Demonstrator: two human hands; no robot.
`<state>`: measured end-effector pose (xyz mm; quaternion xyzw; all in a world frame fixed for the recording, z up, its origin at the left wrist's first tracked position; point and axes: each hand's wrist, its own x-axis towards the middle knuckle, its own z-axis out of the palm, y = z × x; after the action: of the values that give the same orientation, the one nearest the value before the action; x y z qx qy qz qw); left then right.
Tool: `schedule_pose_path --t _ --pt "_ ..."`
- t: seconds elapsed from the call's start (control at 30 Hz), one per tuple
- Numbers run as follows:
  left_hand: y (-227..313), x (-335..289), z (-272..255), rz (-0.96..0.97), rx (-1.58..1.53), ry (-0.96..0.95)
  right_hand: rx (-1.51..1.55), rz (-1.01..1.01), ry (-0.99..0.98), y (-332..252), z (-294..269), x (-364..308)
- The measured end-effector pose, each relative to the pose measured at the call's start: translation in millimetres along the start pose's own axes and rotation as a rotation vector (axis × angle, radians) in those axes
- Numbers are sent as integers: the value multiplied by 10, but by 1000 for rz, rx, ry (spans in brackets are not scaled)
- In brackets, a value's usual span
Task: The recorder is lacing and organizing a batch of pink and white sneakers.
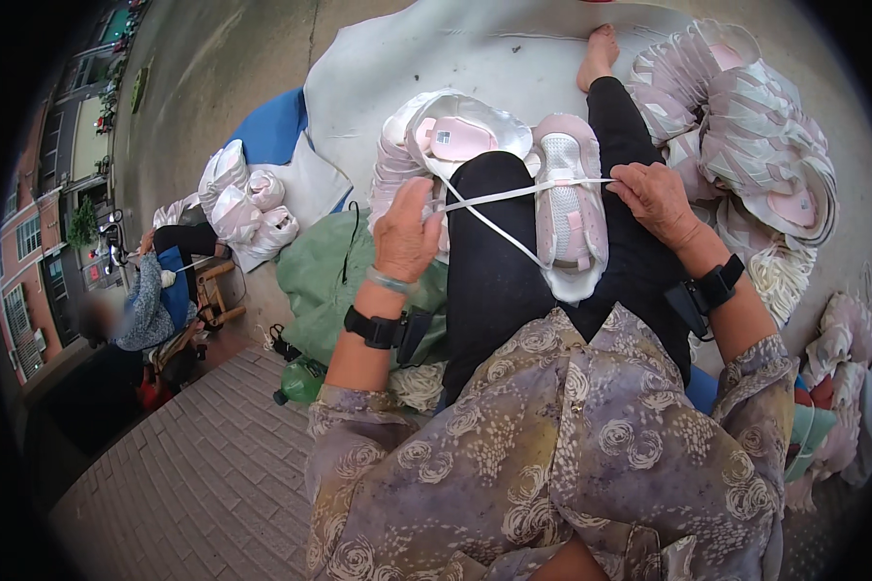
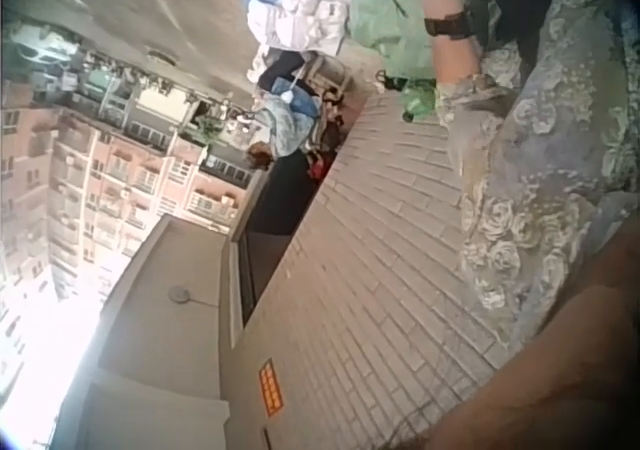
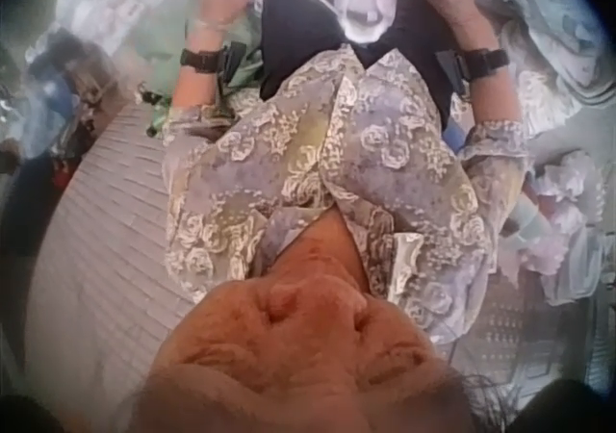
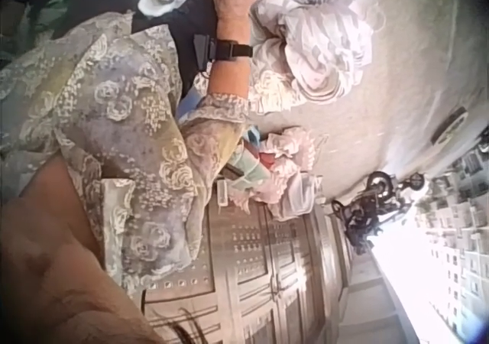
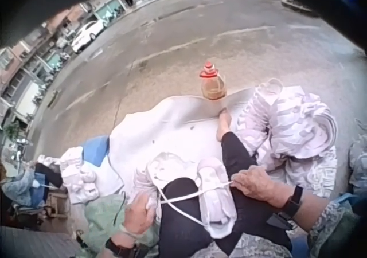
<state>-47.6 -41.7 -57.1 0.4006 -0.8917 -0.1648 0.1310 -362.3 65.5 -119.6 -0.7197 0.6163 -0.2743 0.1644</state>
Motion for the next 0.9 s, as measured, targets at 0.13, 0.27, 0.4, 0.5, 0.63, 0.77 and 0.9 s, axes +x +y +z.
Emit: schedule_pose_path --t 0.13,0.27,0.4,0.5,0.63,0.77,0.9 --pt "550 282 513 168 -88 -199 -61 -43 -6 59 -224 -18" --pt "478 404 584 284 68 -173 -124 -25 9 185 -504 -141" --pt "33 517 91 351 293 -8 -248 28 -84 347 -913 -374" --pt "-561 504 -530 135 501 31 -298 78 -75 450 -1287 -598" --pt "-1199 299 -1457 -43 546 199 -410 21 13 429 -1878 -874" --pt "-1322 101 -2021 -61 552 215 -661 -124 -42 -113 -2456 -980" --pt "-1157 200 -2365 18 659 226 -821 -152 -122 -175 -2858 -1245"
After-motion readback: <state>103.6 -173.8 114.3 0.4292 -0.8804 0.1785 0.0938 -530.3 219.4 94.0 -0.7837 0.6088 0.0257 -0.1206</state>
